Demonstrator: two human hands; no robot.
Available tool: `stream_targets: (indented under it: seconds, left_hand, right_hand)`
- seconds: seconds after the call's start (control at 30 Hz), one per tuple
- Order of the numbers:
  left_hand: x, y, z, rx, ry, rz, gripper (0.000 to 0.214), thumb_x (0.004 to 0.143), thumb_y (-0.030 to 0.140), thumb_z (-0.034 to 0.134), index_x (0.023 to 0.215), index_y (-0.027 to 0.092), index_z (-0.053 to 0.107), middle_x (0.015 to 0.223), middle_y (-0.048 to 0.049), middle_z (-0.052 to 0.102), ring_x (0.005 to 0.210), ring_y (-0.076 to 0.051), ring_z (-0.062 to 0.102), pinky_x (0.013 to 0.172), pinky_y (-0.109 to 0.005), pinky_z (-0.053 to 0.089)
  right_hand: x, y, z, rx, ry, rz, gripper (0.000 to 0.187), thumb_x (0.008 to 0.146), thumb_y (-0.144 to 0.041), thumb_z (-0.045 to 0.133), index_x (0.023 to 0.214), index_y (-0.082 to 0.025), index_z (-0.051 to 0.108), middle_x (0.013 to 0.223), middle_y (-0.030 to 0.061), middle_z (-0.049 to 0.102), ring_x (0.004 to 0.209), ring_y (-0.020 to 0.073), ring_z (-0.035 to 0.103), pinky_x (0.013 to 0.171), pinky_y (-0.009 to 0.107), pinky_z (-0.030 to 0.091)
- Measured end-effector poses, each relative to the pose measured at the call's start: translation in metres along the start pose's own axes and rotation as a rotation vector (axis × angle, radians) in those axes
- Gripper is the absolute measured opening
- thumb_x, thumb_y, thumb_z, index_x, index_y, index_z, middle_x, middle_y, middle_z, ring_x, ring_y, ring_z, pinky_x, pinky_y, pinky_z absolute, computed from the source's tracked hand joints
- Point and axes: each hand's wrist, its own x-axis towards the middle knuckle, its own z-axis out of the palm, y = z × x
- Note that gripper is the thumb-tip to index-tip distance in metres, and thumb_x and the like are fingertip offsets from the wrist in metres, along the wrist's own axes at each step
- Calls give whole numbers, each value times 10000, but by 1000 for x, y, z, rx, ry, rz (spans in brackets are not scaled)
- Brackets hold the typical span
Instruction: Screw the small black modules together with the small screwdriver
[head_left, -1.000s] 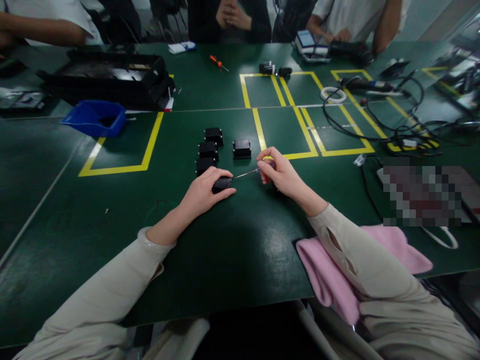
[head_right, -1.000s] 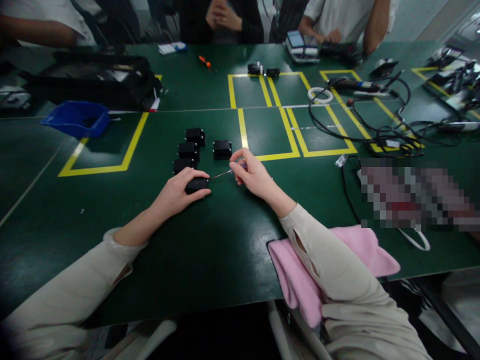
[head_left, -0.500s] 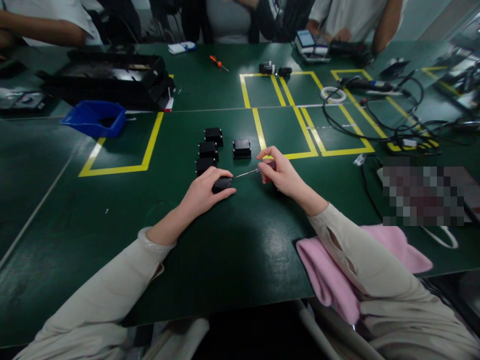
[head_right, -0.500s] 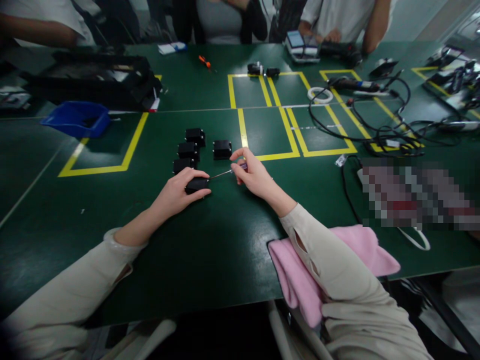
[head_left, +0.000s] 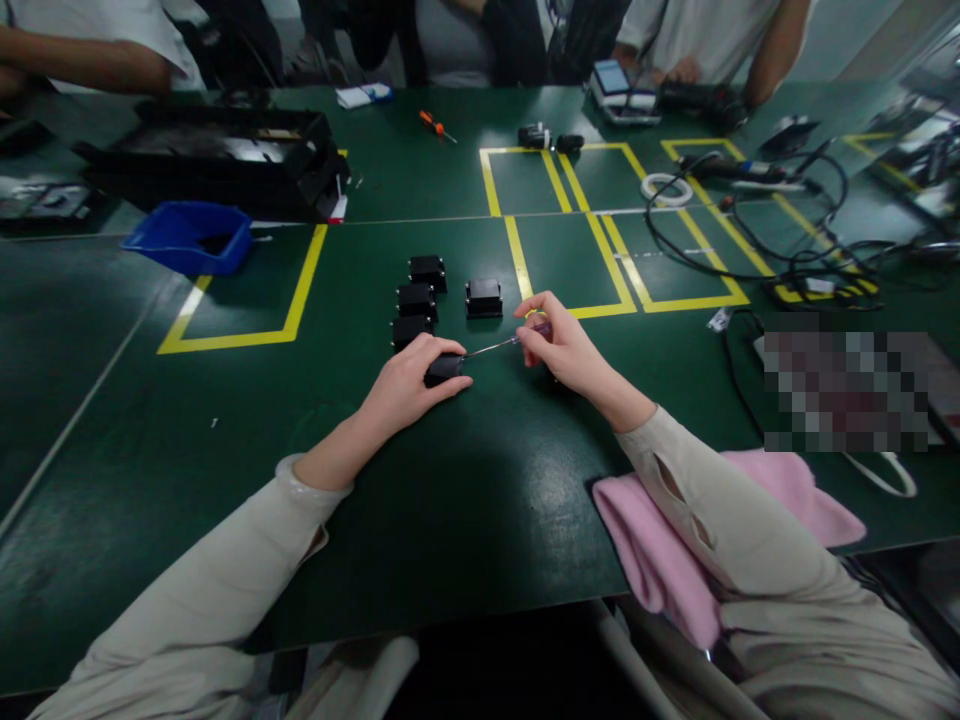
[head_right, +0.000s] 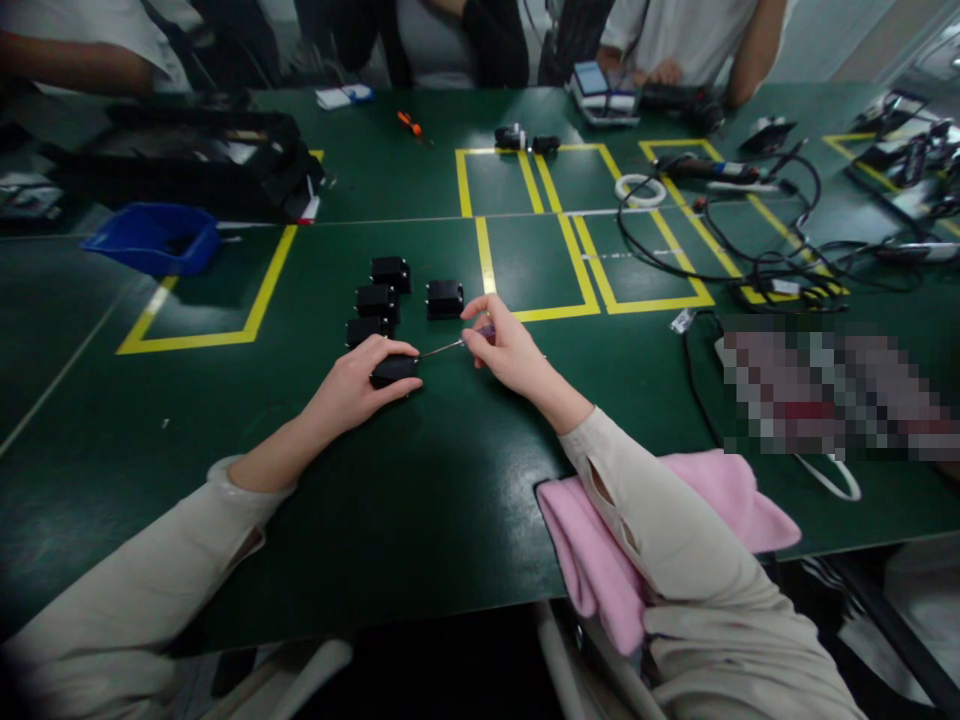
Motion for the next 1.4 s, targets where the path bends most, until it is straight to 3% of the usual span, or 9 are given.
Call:
stream_targets:
  seconds: [0.2, 0.43, 0.7, 0.93, 1.13, 1.3, 1.4]
  left_hand:
    - [0, 1, -1, 1, -2, -1, 354, 979, 481, 675, 1233, 235, 652, 1204, -84, 676, 1112, -295, 657, 977, -447, 534]
    - [1, 1, -1, -4, -8, -10, 352, 979, 485, 667, 1226, 236, 648, 1203, -91, 674, 1112, -299, 656, 973, -452, 535]
    - [1, 4, -1, -8, -3, -21, 347, 956, 461, 692, 1214, 233, 653, 1206, -89, 685, 1120, -298, 655, 1004, -453, 527]
    - [1, 3, -1, -5, -2, -19, 345, 962, 461, 689, 1219, 233, 654, 1206, -86, 682, 1115, -296, 656, 992, -449, 532]
    - [0, 1, 0, -8, 2, -10, 347, 970, 462, 686, 1227, 232, 653, 1206, -84, 677, 1114, -294, 657, 987, -445, 531]
    - [1, 1, 0, -3, -1, -13, 339, 970, 456, 691, 1222, 234, 652, 1199, -84, 677, 1111, -294, 658, 986, -445, 532]
    - [0, 1, -1, -6, -2, -9, 339, 975, 451, 688, 1227, 227, 653, 1200, -87, 677, 1106, -289, 656, 989, -439, 530]
  right_hand:
    - [1, 1, 0, 11, -43, 7, 135, 1058, -353, 550, 1055, -245, 469, 602, -102, 507, 526, 112, 545, 570, 275, 428]
    - [0, 0, -1, -12, -5, 14, 197, 966, -221, 626, 1089, -244, 474, 737, -79, 547, 555, 103, 588, 574, 278, 426]
    - [1, 2, 2, 28, -30, 7, 184, 1049, -409, 558, 1022, -244, 481, 553, -110, 490, 492, 110, 527, 531, 257, 409]
    - [1, 1, -1, -22, -14, -2, 167, 986, -242, 618, 1087, -249, 485, 680, -87, 551, 540, 112, 585, 574, 280, 433]
    - [1, 1, 1, 10, -40, 2, 140, 1064, -372, 529, 1066, -244, 472, 587, -101, 509, 515, 122, 539, 563, 278, 432]
    - [0, 1, 0, 4, -13, 4, 186, 995, -252, 619, 1103, -246, 468, 701, -83, 552, 543, 110, 579, 574, 277, 432]
    - [1, 1, 0, 0, -15, 6, 177, 1004, -271, 612, 1098, -242, 466, 701, -83, 552, 539, 104, 575, 569, 271, 429]
